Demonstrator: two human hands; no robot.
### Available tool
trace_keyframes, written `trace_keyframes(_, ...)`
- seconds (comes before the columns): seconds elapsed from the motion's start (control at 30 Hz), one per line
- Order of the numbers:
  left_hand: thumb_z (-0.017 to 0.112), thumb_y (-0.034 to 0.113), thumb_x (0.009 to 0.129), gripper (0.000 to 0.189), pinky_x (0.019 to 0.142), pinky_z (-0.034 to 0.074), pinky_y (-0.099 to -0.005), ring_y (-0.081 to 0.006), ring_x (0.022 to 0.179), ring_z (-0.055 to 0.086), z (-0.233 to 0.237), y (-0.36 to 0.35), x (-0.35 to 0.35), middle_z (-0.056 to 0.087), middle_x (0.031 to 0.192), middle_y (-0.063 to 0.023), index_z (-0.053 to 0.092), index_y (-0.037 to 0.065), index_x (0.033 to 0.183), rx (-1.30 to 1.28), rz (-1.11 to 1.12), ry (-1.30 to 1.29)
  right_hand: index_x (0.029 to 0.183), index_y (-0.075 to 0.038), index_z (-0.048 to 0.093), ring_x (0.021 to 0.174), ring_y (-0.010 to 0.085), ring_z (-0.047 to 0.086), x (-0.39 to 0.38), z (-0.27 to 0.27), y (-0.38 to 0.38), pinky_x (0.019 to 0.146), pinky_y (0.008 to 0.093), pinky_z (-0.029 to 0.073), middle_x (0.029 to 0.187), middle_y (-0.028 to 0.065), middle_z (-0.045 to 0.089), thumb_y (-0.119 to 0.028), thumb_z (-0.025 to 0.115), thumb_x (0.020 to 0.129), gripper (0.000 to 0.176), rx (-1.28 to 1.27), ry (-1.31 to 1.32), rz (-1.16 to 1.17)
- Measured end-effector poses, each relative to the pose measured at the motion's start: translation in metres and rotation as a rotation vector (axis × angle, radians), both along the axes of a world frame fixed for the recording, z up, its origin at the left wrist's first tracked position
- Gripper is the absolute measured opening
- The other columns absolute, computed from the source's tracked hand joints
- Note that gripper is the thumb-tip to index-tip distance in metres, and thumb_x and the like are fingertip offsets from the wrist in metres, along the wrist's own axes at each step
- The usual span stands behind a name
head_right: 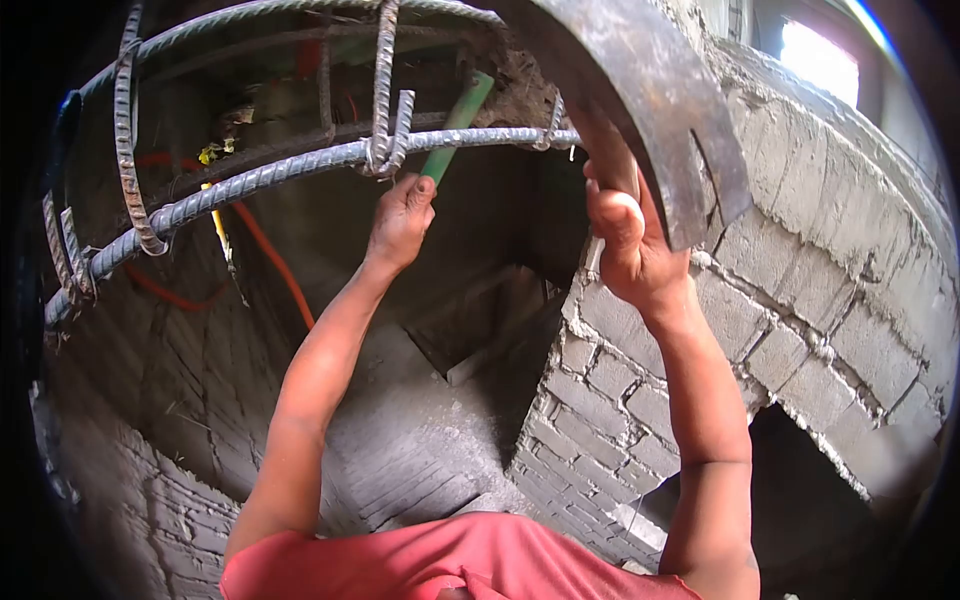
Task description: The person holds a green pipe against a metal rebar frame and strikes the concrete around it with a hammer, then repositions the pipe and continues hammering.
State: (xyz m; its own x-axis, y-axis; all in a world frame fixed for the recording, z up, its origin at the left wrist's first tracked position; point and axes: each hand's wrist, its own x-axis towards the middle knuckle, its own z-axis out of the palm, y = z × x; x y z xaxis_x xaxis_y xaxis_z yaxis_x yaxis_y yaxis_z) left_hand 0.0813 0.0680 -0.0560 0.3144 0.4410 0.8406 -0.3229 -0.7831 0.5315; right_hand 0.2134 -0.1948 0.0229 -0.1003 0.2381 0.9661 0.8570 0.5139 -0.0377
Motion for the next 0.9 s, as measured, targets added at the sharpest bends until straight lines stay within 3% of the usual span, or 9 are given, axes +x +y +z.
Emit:
trace_keyframes(0.13, 0.052, 0.059, 0.095, 0.055, 0.043, 0.028, -0.0231, -0.0045, 0.046, 0.038, 0.001, 0.005, -0.002, 0.042, 0.057, 0.0040, 0.056, 0.005, 0.085, -0.080, -0.116, 0.025, 0.101, 0.000, 0.054, 0.054, 0.0083, 0.049, -0.001, 0.001, -0.001, 0.049, 0.0243, 0.038, 0.067, 0.0020, 0.053, -0.064, 0.037, 0.097, 0.067, 0.029, 0.005, 0.106)
trace_keyframes(0.27, 0.053, 0.060, 0.094, 0.055, 0.042, 0.026, -0.0222, -0.0043, 0.046, 0.037, 0.000, 0.012, -0.001, 0.042, 0.057, 0.0038, 0.056, 0.005, 0.089, -0.100, -0.141, 0.053, 0.101, -0.001, 0.054, 0.052, 0.0084, 0.047, 0.008, 0.009, 0.004, 0.047, 0.0260, 0.037, 0.066, 0.0000, 0.052, -0.061, 0.039, 0.098, 0.061, 0.058, -0.171, -0.042)
trace_keyframes(0.3, 0.053, 0.061, 0.094, 0.055, 0.042, 0.026, -0.0221, -0.0042, 0.045, 0.037, -0.001, 0.015, 0.000, 0.042, 0.057, 0.0038, 0.056, 0.006, 0.090, -0.107, -0.157, 0.049, 0.099, 0.001, 0.054, 0.050, 0.0131, 0.049, 0.027, 0.004, 0.020, 0.047, 0.0307, 0.037, 0.061, 0.0046, 0.050, -0.053, 0.045, 0.099, 0.054, 0.093, -0.216, 0.019)
trace_keyframes(0.43, 0.052, 0.048, 0.099, 0.047, 0.048, 0.030, -0.0256, -0.0056, 0.052, 0.039, 0.002, 0.002, -0.004, 0.043, 0.060, 0.0043, 0.056, 0.005, 0.081, -0.042, -0.038, 0.024, 0.102, -0.001, 0.055, 0.059, 0.0410, 0.052, 0.023, 0.024, 0.016, 0.054, 0.0416, 0.039, 0.065, 0.0199, 0.050, -0.033, 0.050, 0.101, 0.033, -0.385, -0.129, -0.418)
trace_keyframes(0.5, 0.052, 0.043, 0.100, 0.044, 0.051, 0.032, -0.0282, -0.0060, 0.057, 0.041, 0.005, 0.011, 0.002, 0.043, 0.061, 0.0048, 0.054, 0.004, 0.078, -0.035, -0.016, -0.006, 0.098, 0.001, 0.055, 0.058, 0.0386, 0.053, 0.013, 0.024, 0.008, 0.055, 0.0413, 0.040, 0.066, 0.0192, 0.050, -0.032, 0.050, 0.101, 0.033, -0.305, -0.188, -0.330)
trace_keyframes(0.57, 0.054, 0.043, 0.099, 0.044, 0.052, 0.034, -0.0287, -0.0063, 0.058, 0.042, 0.001, 0.005, 0.001, 0.045, 0.062, 0.0029, 0.054, 0.004, 0.079, 0.010, 0.012, -0.021, 0.090, 0.000, 0.057, 0.056, 0.0251, 0.053, 0.001, 0.019, -0.001, 0.055, 0.0356, 0.041, 0.063, 0.0124, 0.047, -0.040, 0.047, 0.101, 0.043, -0.200, -0.187, -0.254)
trace_keyframes(0.63, 0.051, 0.050, 0.098, 0.049, 0.058, 0.040, -0.0359, -0.0187, 0.058, 0.048, 0.003, 0.001, 0.005, 0.048, 0.064, -0.0074, 0.052, 0.004, 0.081, 0.154, 0.104, -0.133, 0.090, -0.002, 0.058, 0.053, 0.0187, 0.051, 0.010, 0.013, -0.001, 0.052, 0.0325, 0.040, 0.062, 0.0063, 0.049, -0.049, 0.041, 0.102, 0.051, 0.082, -0.368, -0.267)
trace_keyframes(0.77, 0.047, 0.054, 0.099, 0.053, 0.059, 0.041, -0.0389, -0.0254, 0.058, 0.049, 0.003, -0.001, 0.000, 0.049, 0.063, -0.0111, 0.052, 0.003, 0.082, 0.133, 0.150, -0.043, 0.092, -0.002, 0.056, 0.049, 0.0196, 0.048, 0.008, 0.021, 0.002, 0.049, 0.0347, 0.039, 0.059, 0.0067, 0.049, -0.054, 0.042, 0.100, 0.054, 0.080, -0.217, 0.032)
trace_keyframes(0.9, 0.045, 0.054, 0.099, 0.055, 0.056, 0.040, -0.0392, -0.0254, 0.055, 0.049, 0.002, -0.004, -0.001, 0.049, 0.061, -0.0111, 0.051, 0.003, 0.080, 0.111, 0.156, -0.003, 0.094, 0.000, 0.054, 0.062, 0.0440, 0.056, 0.019, 0.033, 0.009, 0.056, 0.0470, 0.042, 0.066, 0.0235, 0.052, -0.032, 0.050, 0.101, 0.033, -0.409, -0.204, -0.495)
